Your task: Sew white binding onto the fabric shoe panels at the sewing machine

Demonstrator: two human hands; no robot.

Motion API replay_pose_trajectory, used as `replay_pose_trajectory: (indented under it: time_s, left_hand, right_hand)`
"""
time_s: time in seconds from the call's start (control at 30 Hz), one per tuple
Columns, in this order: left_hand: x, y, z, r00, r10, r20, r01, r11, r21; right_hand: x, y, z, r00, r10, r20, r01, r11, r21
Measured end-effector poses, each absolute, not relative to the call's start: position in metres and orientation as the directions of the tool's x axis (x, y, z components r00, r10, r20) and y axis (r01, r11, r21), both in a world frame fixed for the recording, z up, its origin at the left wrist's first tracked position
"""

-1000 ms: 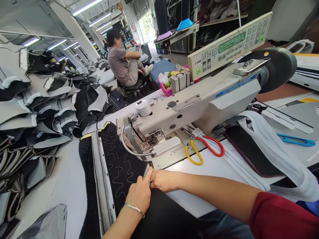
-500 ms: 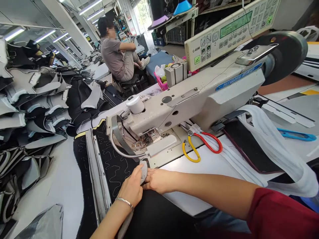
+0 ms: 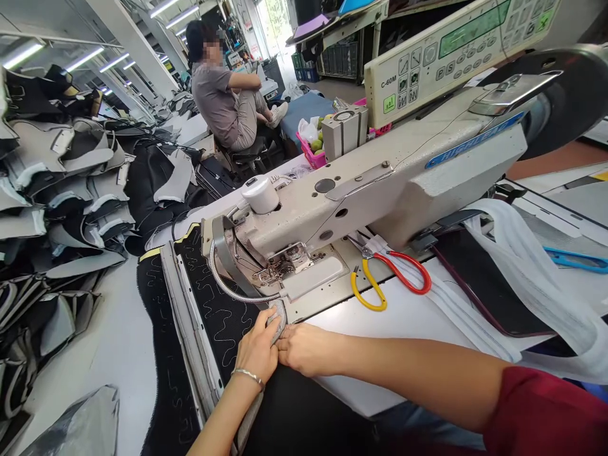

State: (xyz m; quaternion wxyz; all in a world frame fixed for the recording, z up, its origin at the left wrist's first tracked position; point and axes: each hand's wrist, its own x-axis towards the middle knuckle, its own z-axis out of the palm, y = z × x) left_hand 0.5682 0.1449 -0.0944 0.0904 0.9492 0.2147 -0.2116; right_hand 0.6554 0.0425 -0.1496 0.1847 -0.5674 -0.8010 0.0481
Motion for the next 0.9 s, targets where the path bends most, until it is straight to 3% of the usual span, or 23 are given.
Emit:
replay_pose_trajectory:
  time_s: [0.43,0.9]
  left_hand:
    - [0.560,0.148,-0.107,0.849,0.375,-0.372,0.460,-0.870,0.174]
    - [0.602,0.141,-0.103,0.780,0.487,-0.394,0.547,-0.836,0.048]
  right_hand:
    - [0.656,0.044,-0.150,-0.289,0.938,0.191,0.888,0.337,-0.312]
    - [0.707,0.046,-0.151,-0.361,0.921,0.145,0.878,0.388,-0.281]
